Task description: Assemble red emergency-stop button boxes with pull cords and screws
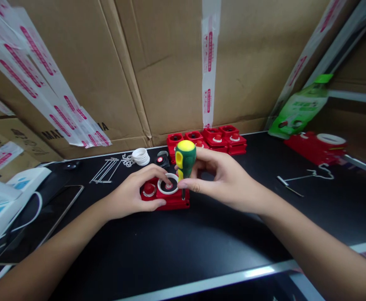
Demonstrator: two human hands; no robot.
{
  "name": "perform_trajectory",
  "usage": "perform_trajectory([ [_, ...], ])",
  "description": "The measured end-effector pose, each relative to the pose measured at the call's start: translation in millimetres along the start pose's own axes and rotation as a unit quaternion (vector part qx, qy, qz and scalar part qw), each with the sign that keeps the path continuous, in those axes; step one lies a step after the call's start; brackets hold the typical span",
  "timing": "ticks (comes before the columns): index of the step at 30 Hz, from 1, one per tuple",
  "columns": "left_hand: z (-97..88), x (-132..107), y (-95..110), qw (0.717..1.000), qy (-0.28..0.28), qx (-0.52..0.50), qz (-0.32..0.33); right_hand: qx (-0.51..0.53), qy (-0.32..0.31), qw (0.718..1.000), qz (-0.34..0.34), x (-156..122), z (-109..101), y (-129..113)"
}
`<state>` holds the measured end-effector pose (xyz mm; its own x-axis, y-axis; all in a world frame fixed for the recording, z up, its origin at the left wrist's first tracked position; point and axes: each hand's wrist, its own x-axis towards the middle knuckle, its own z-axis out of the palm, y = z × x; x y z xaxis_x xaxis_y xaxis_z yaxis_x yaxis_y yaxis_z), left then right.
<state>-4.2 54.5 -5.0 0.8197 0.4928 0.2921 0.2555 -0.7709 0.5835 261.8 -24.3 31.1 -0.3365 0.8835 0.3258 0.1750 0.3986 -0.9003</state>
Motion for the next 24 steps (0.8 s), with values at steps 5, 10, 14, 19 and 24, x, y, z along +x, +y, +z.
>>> perform_trajectory([
  [5,-0.1,0,-1,1.000,-0.011,0.008,-0.004,-0.073,0.002,0.997,-0.009,0,-4,-2],
  [10,1.1,0,-1,1.000,0.001,0.006,0.004,-0.082,-0.012,0.996,-0.031,0,-1,0],
  [14,1.3,-1,-2,1.000,0.002,0.002,0.005,-0.068,-0.008,0.998,-0.001,0,5,3],
  [19,2.2,0,-7,1.000,0.000,-0.008,0.016,-0.053,0.004,0.998,0.025,0,8,3],
  [24,2.0,-1,-6,1.000,0.000,0.005,0.015,-0.036,0.021,0.999,0.015,-1,7,1],
])
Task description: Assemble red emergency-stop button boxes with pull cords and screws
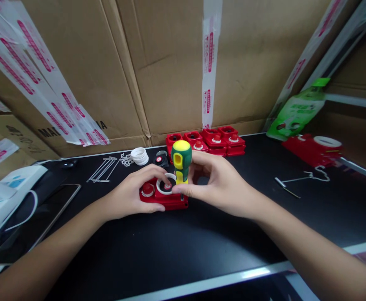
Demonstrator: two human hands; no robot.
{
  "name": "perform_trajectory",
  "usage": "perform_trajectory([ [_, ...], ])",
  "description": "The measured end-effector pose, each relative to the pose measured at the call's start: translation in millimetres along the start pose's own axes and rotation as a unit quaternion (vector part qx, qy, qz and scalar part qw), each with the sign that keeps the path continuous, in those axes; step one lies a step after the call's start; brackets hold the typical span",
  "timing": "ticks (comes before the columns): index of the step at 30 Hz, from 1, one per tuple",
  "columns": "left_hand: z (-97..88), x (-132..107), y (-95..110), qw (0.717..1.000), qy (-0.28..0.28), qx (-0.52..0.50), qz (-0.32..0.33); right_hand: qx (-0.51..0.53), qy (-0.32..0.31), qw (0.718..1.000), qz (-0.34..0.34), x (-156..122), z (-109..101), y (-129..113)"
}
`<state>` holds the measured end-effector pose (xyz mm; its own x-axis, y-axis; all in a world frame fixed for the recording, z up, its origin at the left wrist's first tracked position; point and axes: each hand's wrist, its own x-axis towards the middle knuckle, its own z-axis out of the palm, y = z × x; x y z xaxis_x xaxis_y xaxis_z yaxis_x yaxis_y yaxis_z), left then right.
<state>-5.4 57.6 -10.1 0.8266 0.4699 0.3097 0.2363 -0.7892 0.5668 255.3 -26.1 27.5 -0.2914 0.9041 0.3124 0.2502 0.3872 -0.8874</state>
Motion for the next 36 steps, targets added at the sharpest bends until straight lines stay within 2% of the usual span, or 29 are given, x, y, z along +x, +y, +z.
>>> perform_trajectory([
  [8,-1.2,-3,-2,0.999,0.000,0.025,-0.022,0.015,0.000,1.000,0.010,2,0,-4],
  [15,0.4,-6,-8,0.998,0.016,0.062,-0.023,0.056,0.011,0.997,0.059,2,-1,-1],
  [21,-4.0,-4,-6,0.999,0.008,0.037,-0.022,0.088,-0.013,0.995,0.049,3,-4,3],
  [24,-5.3,-4,-4,1.000,-0.007,0.017,-0.024,0.085,-0.024,0.996,0.033,3,-4,3],
  [27,-3.3,-3,0,0.999,0.004,0.031,-0.019,0.061,-0.025,0.997,0.029,1,-2,1],
  [31,2.3,-1,9,0.998,0.020,0.064,-0.012,0.030,0.013,0.999,0.017,-1,3,4],
  [36,10.1,0,20,0.995,0.040,0.084,-0.029,0.054,0.118,0.991,-0.031,0,6,7],
])
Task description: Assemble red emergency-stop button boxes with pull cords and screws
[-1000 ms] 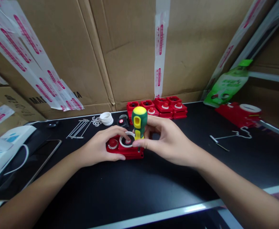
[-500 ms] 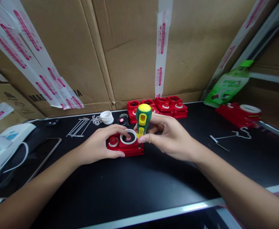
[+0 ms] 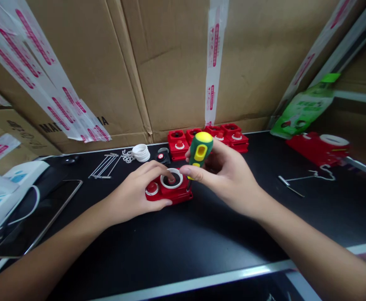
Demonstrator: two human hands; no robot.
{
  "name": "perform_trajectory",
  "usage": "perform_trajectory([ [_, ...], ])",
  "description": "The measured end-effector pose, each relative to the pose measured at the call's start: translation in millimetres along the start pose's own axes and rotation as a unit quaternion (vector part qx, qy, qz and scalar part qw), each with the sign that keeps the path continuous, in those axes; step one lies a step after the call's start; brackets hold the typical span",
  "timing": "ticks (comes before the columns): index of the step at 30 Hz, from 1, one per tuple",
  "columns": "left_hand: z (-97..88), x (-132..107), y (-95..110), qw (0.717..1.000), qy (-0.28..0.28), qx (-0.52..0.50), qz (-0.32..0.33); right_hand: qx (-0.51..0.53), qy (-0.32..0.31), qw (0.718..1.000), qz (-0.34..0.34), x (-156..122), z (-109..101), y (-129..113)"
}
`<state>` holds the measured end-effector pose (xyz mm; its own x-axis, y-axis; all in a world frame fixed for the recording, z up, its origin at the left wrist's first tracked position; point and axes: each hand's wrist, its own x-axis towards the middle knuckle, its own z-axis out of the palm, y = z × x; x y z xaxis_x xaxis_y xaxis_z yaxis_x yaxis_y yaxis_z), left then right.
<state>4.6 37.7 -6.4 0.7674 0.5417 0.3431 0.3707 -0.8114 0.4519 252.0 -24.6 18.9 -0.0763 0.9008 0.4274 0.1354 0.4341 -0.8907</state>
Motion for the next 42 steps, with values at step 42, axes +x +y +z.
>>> perform_trajectory([
  [42,4.1,-4,16,0.993,-0.075,-0.093,0.018,0.093,-0.049,0.994,-0.013,-2,-10,-13],
])
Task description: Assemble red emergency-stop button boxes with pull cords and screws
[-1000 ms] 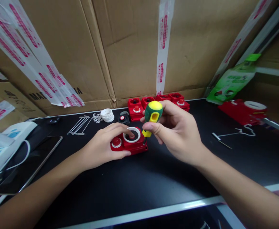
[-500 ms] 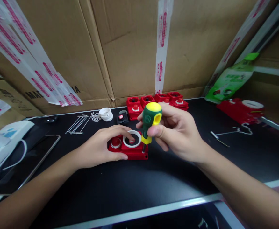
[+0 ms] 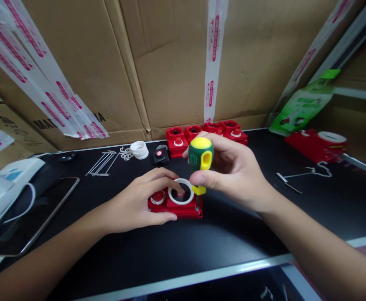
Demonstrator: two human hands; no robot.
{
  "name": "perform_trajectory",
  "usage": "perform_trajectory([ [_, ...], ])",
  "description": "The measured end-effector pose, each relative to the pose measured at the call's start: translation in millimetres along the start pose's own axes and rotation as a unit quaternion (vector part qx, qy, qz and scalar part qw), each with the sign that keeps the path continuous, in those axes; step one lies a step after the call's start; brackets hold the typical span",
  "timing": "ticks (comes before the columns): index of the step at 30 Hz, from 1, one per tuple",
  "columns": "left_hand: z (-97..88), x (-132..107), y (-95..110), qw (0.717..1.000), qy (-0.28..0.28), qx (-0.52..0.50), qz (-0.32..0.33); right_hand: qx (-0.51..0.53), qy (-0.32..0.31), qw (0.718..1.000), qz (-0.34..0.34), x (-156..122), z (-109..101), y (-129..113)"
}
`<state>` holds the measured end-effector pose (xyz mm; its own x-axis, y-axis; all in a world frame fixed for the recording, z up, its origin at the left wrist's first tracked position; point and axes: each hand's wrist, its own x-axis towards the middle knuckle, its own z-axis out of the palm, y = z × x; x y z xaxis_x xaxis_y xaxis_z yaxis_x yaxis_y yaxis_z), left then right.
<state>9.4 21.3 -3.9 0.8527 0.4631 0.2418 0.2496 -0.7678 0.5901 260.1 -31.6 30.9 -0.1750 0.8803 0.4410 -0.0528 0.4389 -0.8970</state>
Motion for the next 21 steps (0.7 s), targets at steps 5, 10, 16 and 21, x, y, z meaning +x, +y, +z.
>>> perform_trajectory([
  [5,0.5,-0.5,1.9,1.000,0.002,-0.010,-0.007,-0.058,0.031,0.998,-0.022,0.9,0.6,-5.5],
  [10,0.0,-0.4,1.2,1.000,0.006,-0.010,-0.009,-0.093,0.042,0.994,-0.039,0.2,2.9,-9.1],
  [16,-1.1,1.5,0.8,1.000,0.020,0.006,-0.008,-0.110,0.054,0.990,-0.069,0.1,5.1,-9.9],
  [21,-2.0,1.8,-0.1,0.999,0.024,0.018,-0.010,-0.116,0.075,0.985,-0.100,-0.1,4.2,-7.3],
])
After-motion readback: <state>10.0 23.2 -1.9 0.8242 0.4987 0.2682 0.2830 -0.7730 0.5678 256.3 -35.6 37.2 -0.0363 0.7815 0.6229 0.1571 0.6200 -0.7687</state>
